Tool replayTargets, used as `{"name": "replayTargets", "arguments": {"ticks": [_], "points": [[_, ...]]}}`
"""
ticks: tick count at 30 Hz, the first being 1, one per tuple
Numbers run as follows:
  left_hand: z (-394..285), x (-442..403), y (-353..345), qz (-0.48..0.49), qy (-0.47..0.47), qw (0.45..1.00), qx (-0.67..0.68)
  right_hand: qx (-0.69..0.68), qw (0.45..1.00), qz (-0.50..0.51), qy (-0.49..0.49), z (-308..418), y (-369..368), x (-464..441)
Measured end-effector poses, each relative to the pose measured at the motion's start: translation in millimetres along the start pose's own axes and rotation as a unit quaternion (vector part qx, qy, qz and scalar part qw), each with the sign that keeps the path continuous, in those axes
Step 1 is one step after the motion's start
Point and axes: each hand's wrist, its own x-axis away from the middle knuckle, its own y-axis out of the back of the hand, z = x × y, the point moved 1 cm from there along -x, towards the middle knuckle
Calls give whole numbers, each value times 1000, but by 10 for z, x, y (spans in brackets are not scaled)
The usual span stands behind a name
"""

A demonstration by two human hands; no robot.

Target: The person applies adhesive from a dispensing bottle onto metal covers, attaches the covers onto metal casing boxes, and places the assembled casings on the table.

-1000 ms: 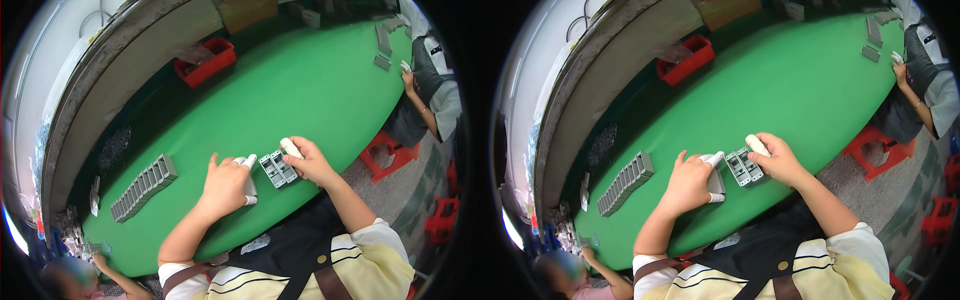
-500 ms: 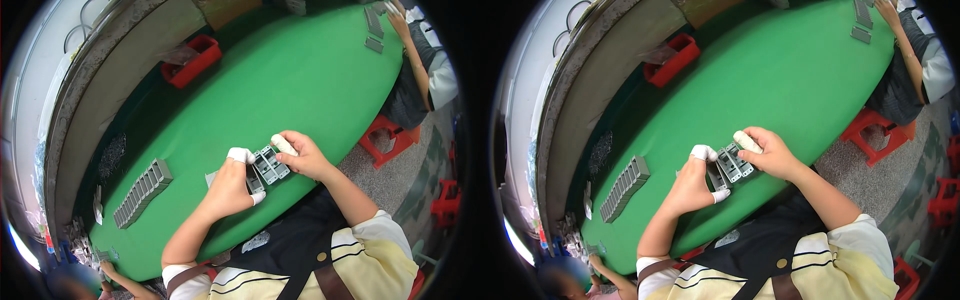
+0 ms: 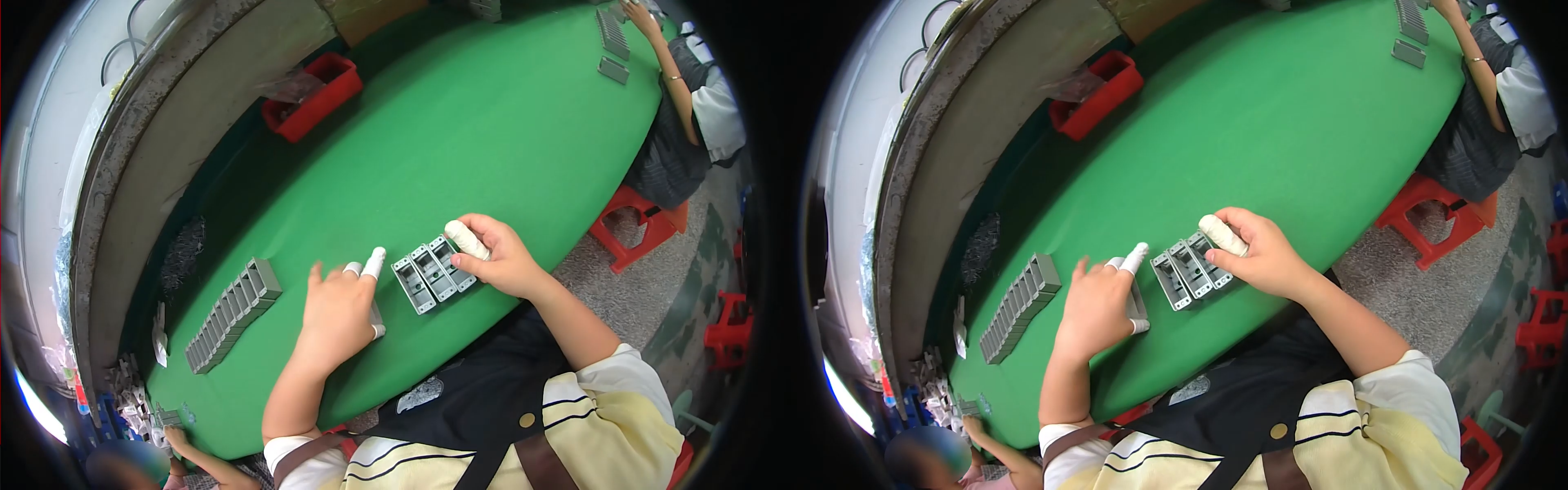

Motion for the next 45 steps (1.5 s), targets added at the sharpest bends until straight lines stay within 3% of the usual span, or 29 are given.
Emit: {"name": "replayTargets", "arguments": {"ticks": [3, 6, 9, 14, 16, 19, 21, 24, 28, 30, 32, 39, 45], "points": [[57, -34, 3, -83, -11, 995, 48, -1, 1000, -10, -5, 27, -12, 7], [119, -76, 19, -138, -8, 971, 193, 54, 998, -31, -31, 57, -6, 9], [139, -75, 71, -125, -28, 947, 294, 157, 985, -63, 40, -6, 9, 24], [101, -100, -45, -151, -61, 951, 262, 7, 992, -101, -74, 103, -166, 105], [70, -35, -23, -98, -43, 951, 290, -14, 987, -106, -120, 169, -247, 142], [53, 26, -21, -48, -54, 955, 288, -6, 990, -120, -75, 101, -340, 145], [26, 38, 71, 10, -46, 954, 296, -19, 989, -110, -95, 100, -326, 136], [-84, 41, 1, -137, -75, 982, 109, -43, 987, -114, -107, 137, -318, 136], [-380, -74, -215, -127, -64, 971, 191, -111, 982, -126, -85, 157, -334, 121], [-483, -124, -264, -225, -15, 965, 133, -159, 974, -143, -72, 168, -345, 111], [-471, -147, -322, -194, -28, 954, 225, -186, 970, -147, -50, 143, -292, 88], [-337, -286, -326, -203, -42, 958, 200, -211, 957, -185, 68, 141, -125, -56], [18, -421, -274, -201, -31, 960, 192, -234, 953, -191, 31, 118, -63, -117]]}}
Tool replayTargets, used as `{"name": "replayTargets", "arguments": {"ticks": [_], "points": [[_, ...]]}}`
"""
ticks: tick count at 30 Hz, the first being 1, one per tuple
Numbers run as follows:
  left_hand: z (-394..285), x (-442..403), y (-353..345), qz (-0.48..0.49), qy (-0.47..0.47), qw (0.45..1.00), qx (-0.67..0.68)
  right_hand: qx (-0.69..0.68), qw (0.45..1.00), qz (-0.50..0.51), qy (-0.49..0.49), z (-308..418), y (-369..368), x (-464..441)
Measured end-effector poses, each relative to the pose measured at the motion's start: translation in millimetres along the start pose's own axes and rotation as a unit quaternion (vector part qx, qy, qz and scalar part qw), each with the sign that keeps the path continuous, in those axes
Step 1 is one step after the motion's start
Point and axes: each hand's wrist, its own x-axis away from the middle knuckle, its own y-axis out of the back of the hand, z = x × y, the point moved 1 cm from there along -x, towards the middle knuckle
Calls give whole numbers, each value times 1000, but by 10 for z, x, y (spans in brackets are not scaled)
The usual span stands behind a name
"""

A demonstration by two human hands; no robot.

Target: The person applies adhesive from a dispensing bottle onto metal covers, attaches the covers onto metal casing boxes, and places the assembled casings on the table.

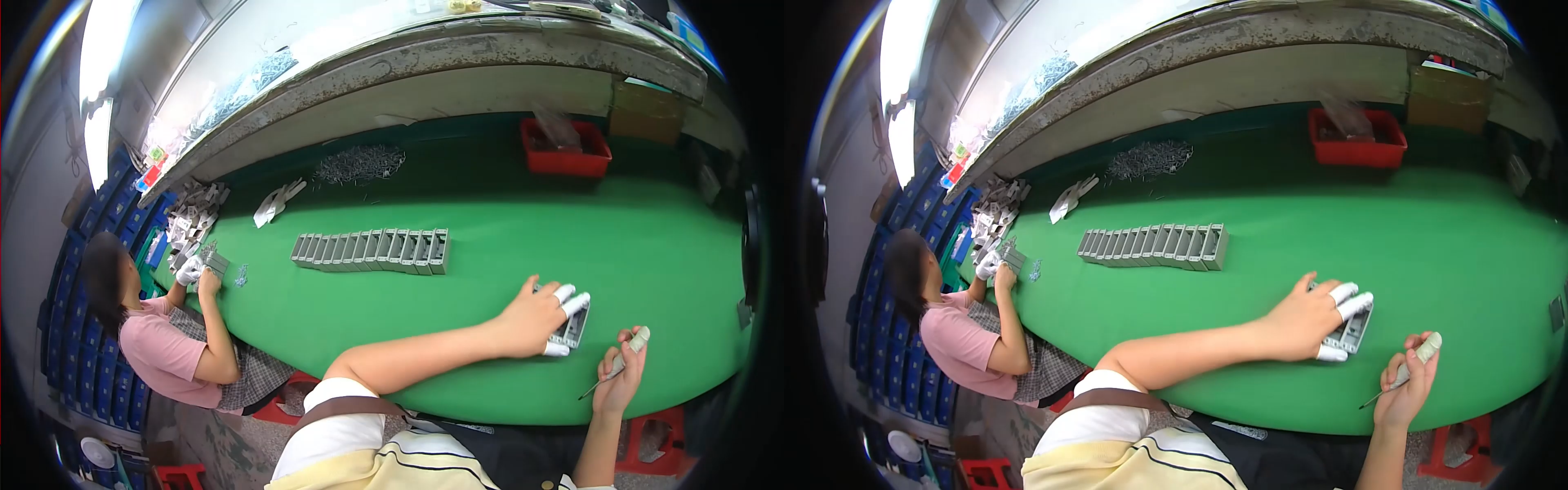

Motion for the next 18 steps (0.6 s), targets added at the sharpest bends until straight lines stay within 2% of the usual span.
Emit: {"name": "replayTargets", "arguments": {"ticks": [3, 9, 13, 18], "points": [[217, -67, 9, -7, 11, 1000, -16, -17, 999, -8, -31, -31, 35, -20], [478, -103, 131, 4, 22, 1000, -16, 11, 999, 31, -17, -55, 6, 39], [588, -56, 123, -37, 38, 998, -27, 10, 999, 30, -25, -52, 15, 46], [767, -43, 184, -50, 101, 993, -39, 10, 999, 32, -34, -39, 2, 36]]}}
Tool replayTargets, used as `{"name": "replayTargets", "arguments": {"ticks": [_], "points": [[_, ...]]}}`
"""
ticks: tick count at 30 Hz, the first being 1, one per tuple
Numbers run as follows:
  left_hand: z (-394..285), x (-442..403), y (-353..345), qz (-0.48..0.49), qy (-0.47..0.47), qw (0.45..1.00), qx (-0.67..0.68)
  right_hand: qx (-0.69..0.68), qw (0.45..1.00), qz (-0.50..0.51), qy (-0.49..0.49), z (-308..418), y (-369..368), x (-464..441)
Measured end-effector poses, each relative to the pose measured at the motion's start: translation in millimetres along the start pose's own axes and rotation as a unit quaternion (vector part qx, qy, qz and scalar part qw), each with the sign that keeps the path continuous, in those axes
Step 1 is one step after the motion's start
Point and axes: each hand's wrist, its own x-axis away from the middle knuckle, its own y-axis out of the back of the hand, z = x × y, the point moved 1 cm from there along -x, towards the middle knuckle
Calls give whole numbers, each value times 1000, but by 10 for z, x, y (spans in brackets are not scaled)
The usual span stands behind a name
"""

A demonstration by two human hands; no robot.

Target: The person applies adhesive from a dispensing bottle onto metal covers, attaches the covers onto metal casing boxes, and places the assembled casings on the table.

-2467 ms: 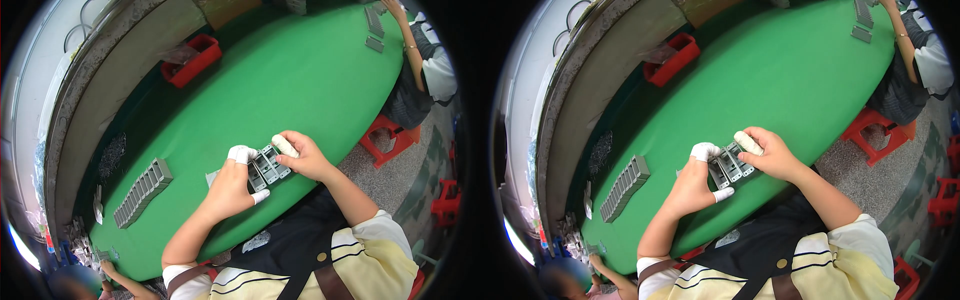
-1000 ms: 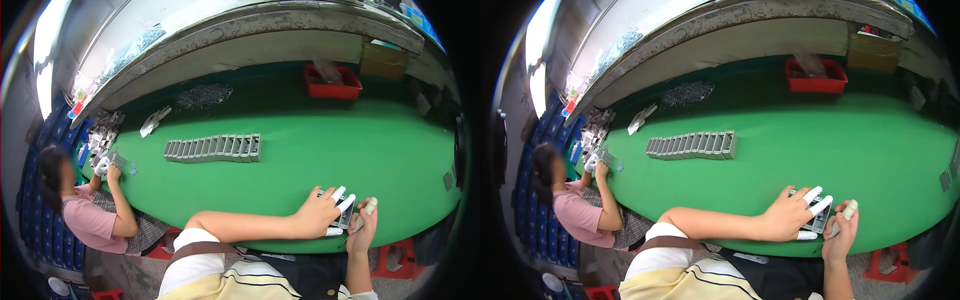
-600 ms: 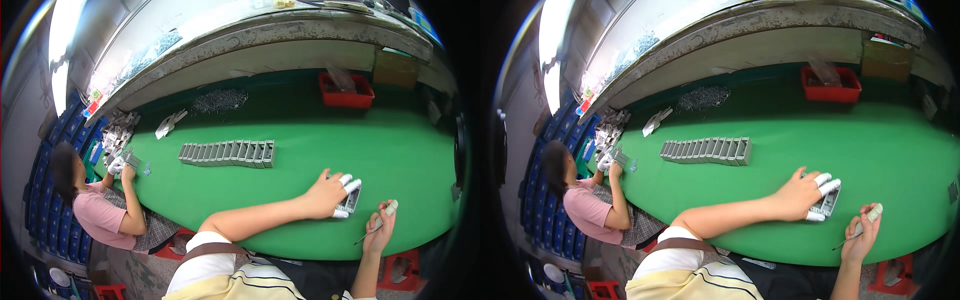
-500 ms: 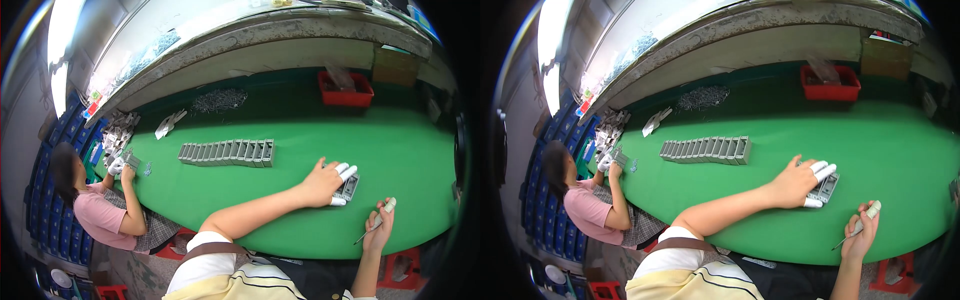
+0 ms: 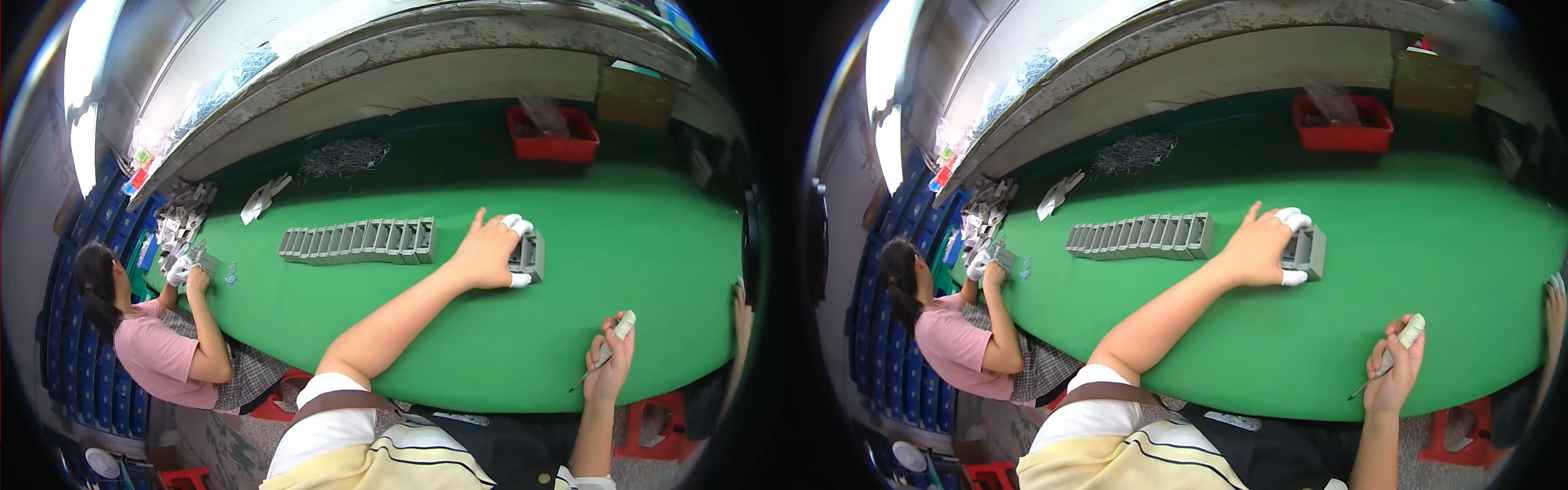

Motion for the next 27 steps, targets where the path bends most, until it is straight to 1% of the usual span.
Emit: {"name": "replayTargets", "arguments": {"ticks": [3, 4, 7, 8, 11, 12, 15, 16, 19, 20, 21, 23, 24, 25, 26, 27], "points": [[129, 7, 3, -5, 41, 998, -40, -5, 1000, -3, -12, 10, -14, -4], [144, -1, 51, 25, 67, 997, -42, -4, 1000, -1, -12, 14, -14, -5], [247, 22, 40, 20, 90, 994, -63, -3, 1000, 3, -11, 9, -4, -11], [301, 25, -6, 18, 89, 994, -65, -1, 1000, 3, -10, 2, 1, -14], [176, 59, 78, -26, 63, 995, -66, 4, 1000, -2, -14, 8, 1, -17], [101, 58, 137, -16, 56, 996, -67, 6, 1000, -5, -16, 7, -4, -15], [72, 49, 61, -25, -15, 993, -116, 8, 1000, -1, -16, 11, -11, -14], [86, 45, 21, -42, -26, 993, -106, 6, 1000, 1, -19, 5, -11, -12], [112, 14, 62, 6, 9, 999, -47, 5, 1000, 4, -22, -5, -1, -11], [144, 32, 21, -33, -7, 998, -60, 7, 1000, 2, -24, -7, -11, -3], [155, 39, 58, -12, -4, 999, -46, 9, 1000, -4, -23, -7, -7, 5], [179, 51, 137, 7, -8, 998, -55, 11, 999, -6, -38, -38, 19, 4], [201, 80, 154, -8, -12, 997, -72, 7, 999, 3, -38, -67, 41, 7], [194, 99, 214, 19, 11, 997, -76, 4, 999, 13, -38, -76, 53, 12], [297, 125, 164, -3, -20, 994, -105, 8, 999, 11, -43, -51, 30, 17], [333, 167, 174, -1, -4, 994, -107, 10, 999, 13, -50, -36, 14, 15]]}}
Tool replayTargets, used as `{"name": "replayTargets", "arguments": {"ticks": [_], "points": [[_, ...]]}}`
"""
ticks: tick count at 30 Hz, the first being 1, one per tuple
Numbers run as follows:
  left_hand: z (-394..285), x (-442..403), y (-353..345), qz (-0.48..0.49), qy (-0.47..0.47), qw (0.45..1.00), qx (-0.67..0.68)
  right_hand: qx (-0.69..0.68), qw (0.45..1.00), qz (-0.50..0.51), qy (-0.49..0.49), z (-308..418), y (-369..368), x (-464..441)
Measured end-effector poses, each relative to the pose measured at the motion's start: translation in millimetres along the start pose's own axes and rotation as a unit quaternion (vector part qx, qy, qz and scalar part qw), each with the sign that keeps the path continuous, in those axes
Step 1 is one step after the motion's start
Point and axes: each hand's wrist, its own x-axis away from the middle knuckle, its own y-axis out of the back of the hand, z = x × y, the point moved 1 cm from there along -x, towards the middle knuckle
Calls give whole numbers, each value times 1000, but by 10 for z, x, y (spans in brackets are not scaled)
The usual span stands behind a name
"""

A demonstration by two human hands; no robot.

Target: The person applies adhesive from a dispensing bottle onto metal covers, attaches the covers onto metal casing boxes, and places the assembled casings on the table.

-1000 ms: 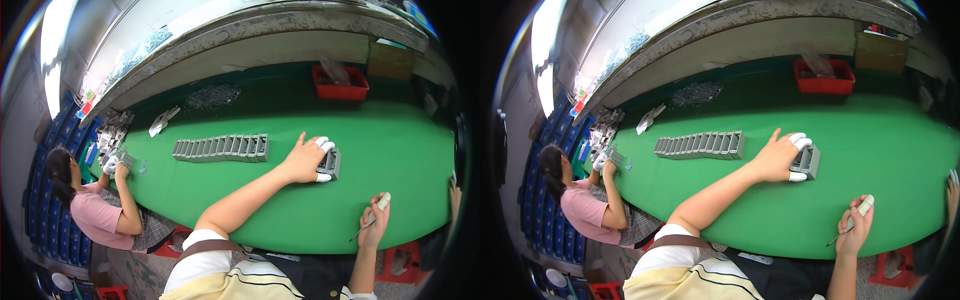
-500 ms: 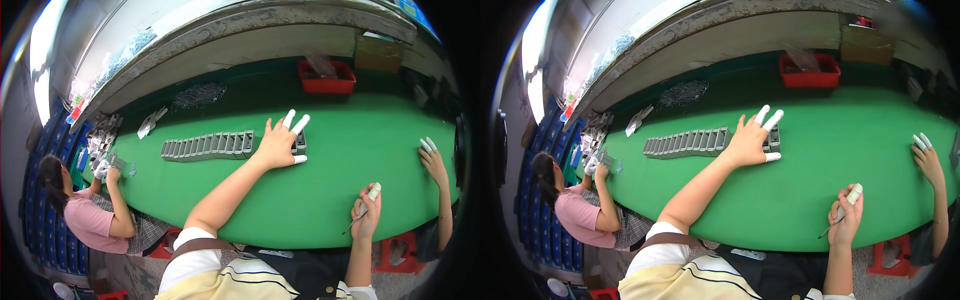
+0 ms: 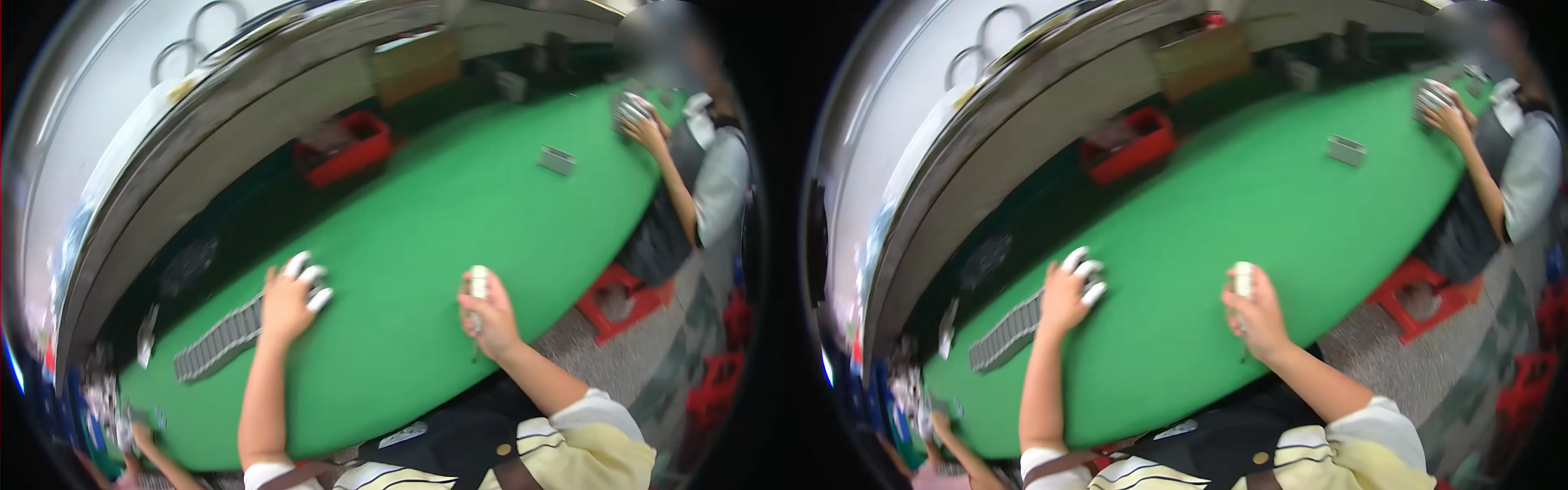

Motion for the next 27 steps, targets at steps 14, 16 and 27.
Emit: {"name": "replayTargets", "arguments": {"ticks": [14, 16, 27], "points": [[-211, 54, -5, 2, 115, 993, -26, 197, 967, 26, 157, 543, 247, -197], [-190, 53, 0, -9, 116, 993, -14, 333, 893, -55, 298, 829, 449, -442], [-75, 36, -139, -42, 112, 993, 11, 719, 600, -305, 173, 1740, 1781, -1553]]}}
